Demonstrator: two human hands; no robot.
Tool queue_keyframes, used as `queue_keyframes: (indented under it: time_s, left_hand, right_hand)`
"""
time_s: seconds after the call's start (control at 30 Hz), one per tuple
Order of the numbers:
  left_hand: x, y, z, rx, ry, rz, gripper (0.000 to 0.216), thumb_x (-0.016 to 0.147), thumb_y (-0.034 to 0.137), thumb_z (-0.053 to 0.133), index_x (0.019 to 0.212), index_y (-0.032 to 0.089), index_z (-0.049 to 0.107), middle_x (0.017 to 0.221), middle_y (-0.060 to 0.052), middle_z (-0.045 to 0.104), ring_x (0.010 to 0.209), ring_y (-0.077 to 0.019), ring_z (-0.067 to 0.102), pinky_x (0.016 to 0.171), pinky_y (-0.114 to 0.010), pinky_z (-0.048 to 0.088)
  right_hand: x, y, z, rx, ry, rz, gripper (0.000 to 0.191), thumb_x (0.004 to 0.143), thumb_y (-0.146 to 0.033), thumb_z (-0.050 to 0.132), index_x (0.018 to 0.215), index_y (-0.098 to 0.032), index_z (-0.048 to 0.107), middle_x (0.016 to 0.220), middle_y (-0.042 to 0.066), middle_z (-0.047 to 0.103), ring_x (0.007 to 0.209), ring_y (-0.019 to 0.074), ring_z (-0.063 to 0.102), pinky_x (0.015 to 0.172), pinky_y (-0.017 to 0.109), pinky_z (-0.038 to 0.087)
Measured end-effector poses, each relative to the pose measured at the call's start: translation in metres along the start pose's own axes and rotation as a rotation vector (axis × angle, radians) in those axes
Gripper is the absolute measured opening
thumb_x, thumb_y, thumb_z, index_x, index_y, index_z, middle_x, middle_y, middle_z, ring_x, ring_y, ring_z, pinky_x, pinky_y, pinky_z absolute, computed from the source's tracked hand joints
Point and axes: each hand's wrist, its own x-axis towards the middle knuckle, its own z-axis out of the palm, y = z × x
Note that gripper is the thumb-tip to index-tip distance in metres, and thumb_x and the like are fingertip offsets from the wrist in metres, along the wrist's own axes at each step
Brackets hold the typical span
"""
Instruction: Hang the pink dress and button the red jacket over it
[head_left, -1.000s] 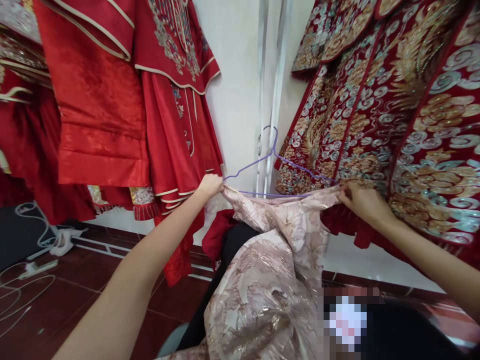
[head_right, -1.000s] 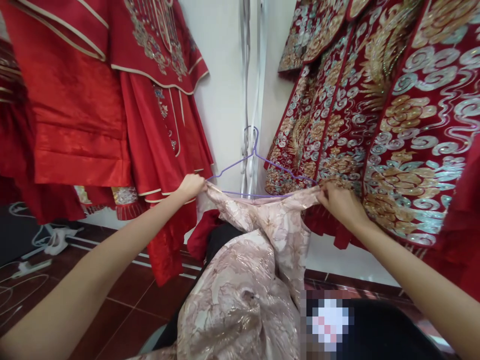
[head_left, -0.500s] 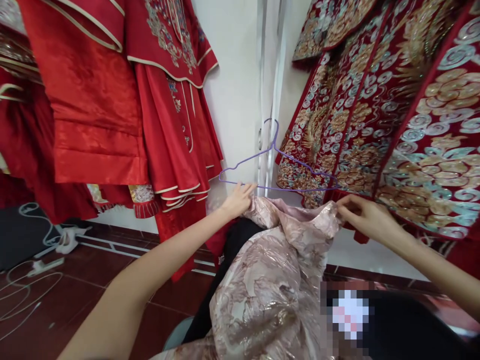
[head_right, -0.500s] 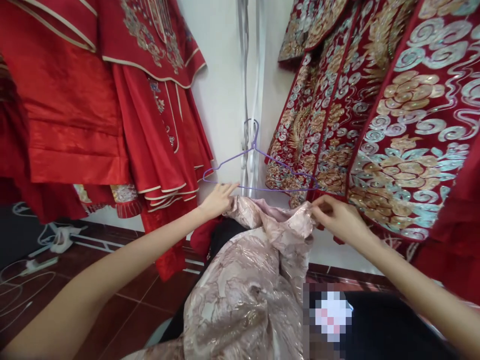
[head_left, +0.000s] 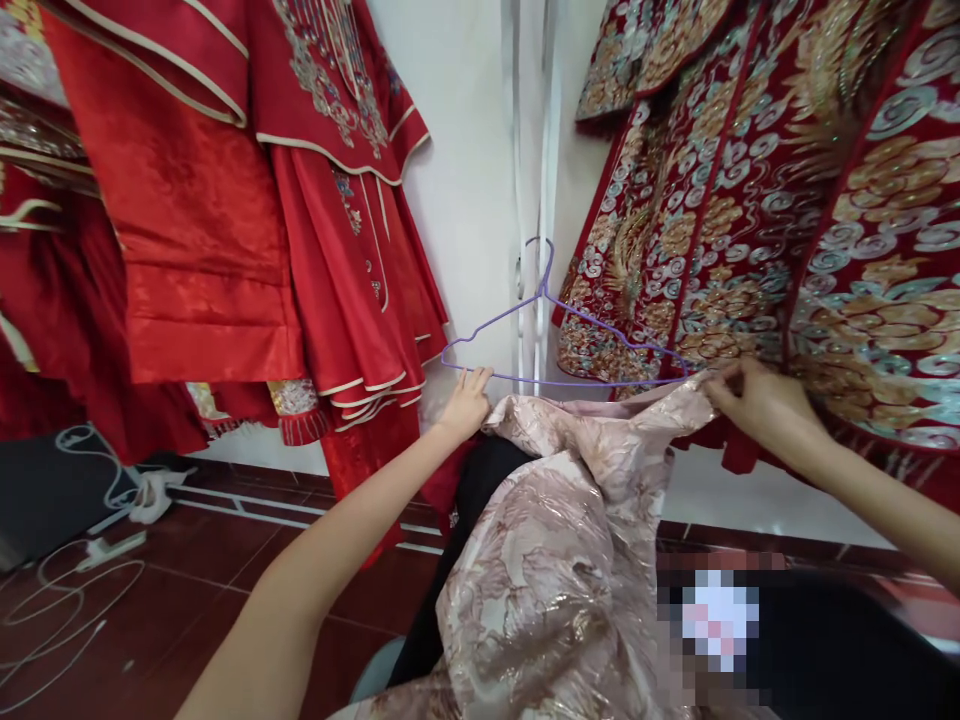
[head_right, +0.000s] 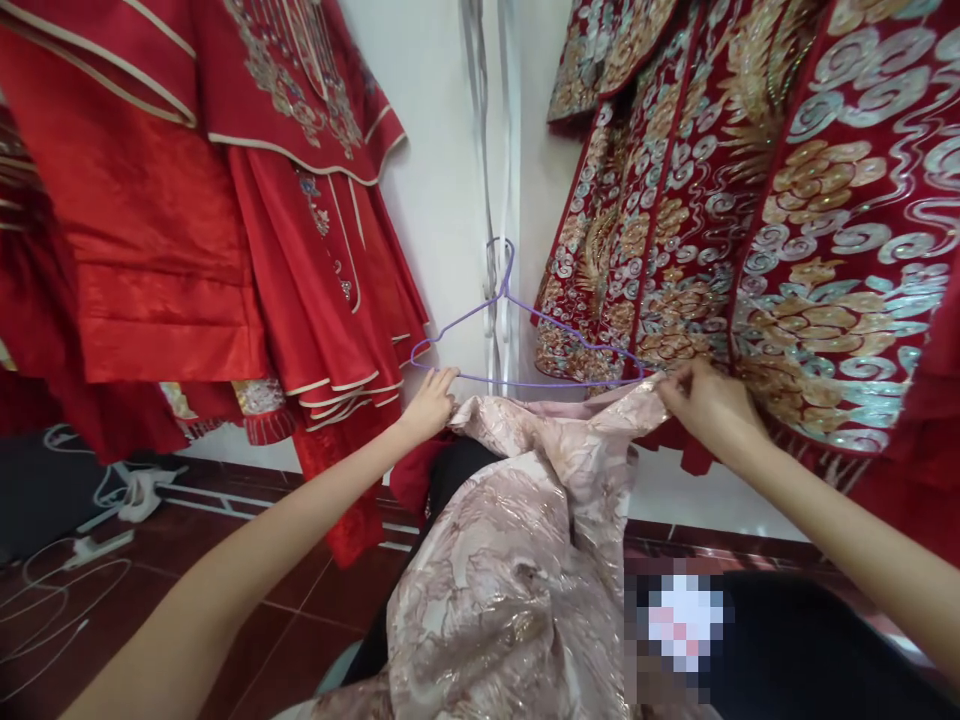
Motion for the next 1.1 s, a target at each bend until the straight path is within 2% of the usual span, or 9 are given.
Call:
queue_keyframes:
  time_s: [0.1,0.23,0.5,0.67,0.77,0.87,0.93,1.03,1.1]
  left_hand:
    - [0.002,-0.001,0.001,0.012,0.01,0.011,0.028,0.085,0.016,0.047,0.091,0.005,0.072,0.146,-0.023,0.037,0.136,-0.0339,0.034,0.113,-0.052,0.025]
    - [0.005,-0.002,0.006,0.042,0.034,0.025,0.026,0.084,0.017,0.05,0.088,0.005,0.072,0.144,-0.022,0.039,0.134,-0.0336,0.035,0.112,-0.052,0.026]
    - [0.002,-0.009,0.009,0.05,0.122,0.112,0.023,0.082,0.019,0.053,0.085,0.006,0.073,0.14,-0.021,0.044,0.129,-0.0322,0.041,0.111,-0.046,0.027]
    - [0.001,-0.01,0.012,0.012,0.17,0.155,0.022,0.084,0.017,0.051,0.083,0.005,0.07,0.139,-0.022,0.044,0.128,-0.0322,0.042,0.111,-0.045,0.028]
    - [0.004,-0.011,0.009,-0.052,0.19,0.165,0.025,0.09,0.017,0.043,0.094,0.007,0.065,0.134,-0.019,0.049,0.123,-0.0264,0.048,0.106,-0.04,0.036]
    - [0.007,-0.022,0.002,-0.23,0.214,0.006,0.028,0.096,0.021,0.033,0.107,0.014,0.058,0.121,-0.011,0.058,0.107,-0.0181,0.058,0.092,-0.031,0.047]
    - [0.007,-0.035,-0.001,-0.375,0.298,-0.144,0.029,0.098,0.025,0.029,0.11,0.017,0.055,0.112,-0.008,0.059,0.097,-0.0156,0.061,0.084,-0.027,0.049]
    - [0.002,-0.058,0.003,-0.467,0.456,-0.259,0.03,0.098,0.031,0.031,0.101,0.016,0.057,0.108,-0.01,0.056,0.095,-0.0168,0.059,0.087,-0.029,0.048]
    - [-0.005,-0.07,0.011,-0.444,0.498,-0.331,0.031,0.097,0.033,0.034,0.093,0.014,0.059,0.107,-0.011,0.053,0.093,-0.0181,0.058,0.088,-0.032,0.047]
  right_hand:
    - [0.0,0.007,0.004,-0.021,0.036,-0.014,0.014,0.082,-0.036,0.051,0.086,-0.022,0.05,0.081,0.013,0.067,0.073,0.0283,0.064,0.068,0.033,0.042]
    - [-0.003,0.0,0.004,0.014,0.169,-0.052,0.015,0.081,-0.028,0.051,0.093,-0.02,0.053,0.09,0.012,0.069,0.079,0.0266,0.065,0.07,0.03,0.043]
    - [0.001,-0.008,-0.01,-0.11,0.133,-0.15,0.021,0.086,-0.034,0.048,0.101,-0.02,0.055,0.089,0.012,0.069,0.07,0.0236,0.062,0.06,0.03,0.038]
    - [0.033,-0.054,-0.019,-0.123,0.138,-0.281,0.026,0.089,-0.032,0.044,0.105,-0.016,0.057,0.093,0.015,0.069,0.073,0.0228,0.06,0.065,0.031,0.038]
    - [0.047,-0.085,-0.011,-0.108,0.155,-0.335,0.031,0.091,-0.033,0.039,0.103,-0.013,0.059,0.083,0.017,0.068,0.073,0.025,0.061,0.076,0.036,0.04]
    - [0.05,-0.099,0.01,0.074,0.148,-0.324,0.03,0.091,-0.034,0.038,0.105,-0.014,0.056,0.088,0.015,0.068,0.074,0.0256,0.061,0.074,0.037,0.043]
    - [0.049,-0.098,0.024,0.223,0.089,-0.374,0.03,0.091,-0.037,0.036,0.105,-0.016,0.054,0.094,0.014,0.067,0.08,0.0257,0.062,0.074,0.036,0.045]
    - [0.051,-0.088,0.033,0.314,0.034,-0.465,0.033,0.092,-0.043,0.034,0.099,-0.018,0.054,0.098,0.015,0.065,0.092,0.0267,0.06,0.081,0.038,0.045]
    - [0.058,-0.081,0.031,0.279,0.056,-0.445,0.034,0.091,-0.046,0.033,0.094,-0.019,0.055,0.097,0.014,0.065,0.092,0.0281,0.059,0.082,0.04,0.044]
